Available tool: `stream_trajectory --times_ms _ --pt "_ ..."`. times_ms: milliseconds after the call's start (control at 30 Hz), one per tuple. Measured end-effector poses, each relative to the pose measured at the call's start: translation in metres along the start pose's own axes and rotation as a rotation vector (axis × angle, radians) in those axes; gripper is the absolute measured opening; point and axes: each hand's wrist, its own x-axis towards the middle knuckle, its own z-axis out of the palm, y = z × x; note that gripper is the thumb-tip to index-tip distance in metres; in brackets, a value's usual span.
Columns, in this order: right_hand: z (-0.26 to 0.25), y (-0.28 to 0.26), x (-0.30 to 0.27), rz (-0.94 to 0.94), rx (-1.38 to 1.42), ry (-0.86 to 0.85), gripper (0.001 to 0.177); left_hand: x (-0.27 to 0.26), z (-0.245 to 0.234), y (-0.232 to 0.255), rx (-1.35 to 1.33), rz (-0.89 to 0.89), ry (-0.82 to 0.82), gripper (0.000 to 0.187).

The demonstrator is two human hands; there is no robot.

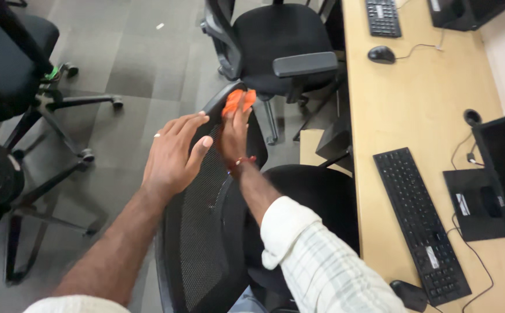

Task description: The person wipes the backrest, seat, and armrests of several black office chairs using an orange cloth. They move from one chair to the next in a row, cleaning each surface thoroughly.

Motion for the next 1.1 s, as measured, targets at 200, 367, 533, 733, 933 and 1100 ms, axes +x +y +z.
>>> stream_trajectory --times_ms 200,367,533,733,933,1100 --pt "-0.013 -0.017 -0.149 0.268 0.696 -0.369 0.059 0.002 0.0 -0.002 -0.057 -0.009 0.031 0.04" --pt "-0.04 -0.016 -0.266 -0.056 0.144 -0.447 0.058 0.004 0.002 0.0 -0.007 -0.014 0.007 0.039" --pt "-0.016 -0.02 -0.206 0.019 0.232 -0.338 0.059 0.002 0.001 0.003 -0.039 -0.037 -0.008 0.046" --pt "0.017 -0.022 -0.01 -0.186 0.009 0.029 0.063 -0.002 0.001 0.006 -0.038 -0.069 -0.02 0.055" --pt "0.011 -0.027 0.017 -0.073 0.322 -0.024 0.065 -0.005 0.002 0.008 -0.035 -0.08 -0.012 0.057" --pt "-0.013 -0.065 -0.17 -0.227 0.091 -0.33 0.066 -0.006 -0.002 0.004 -0.106 -0.081 0.039 0.066"
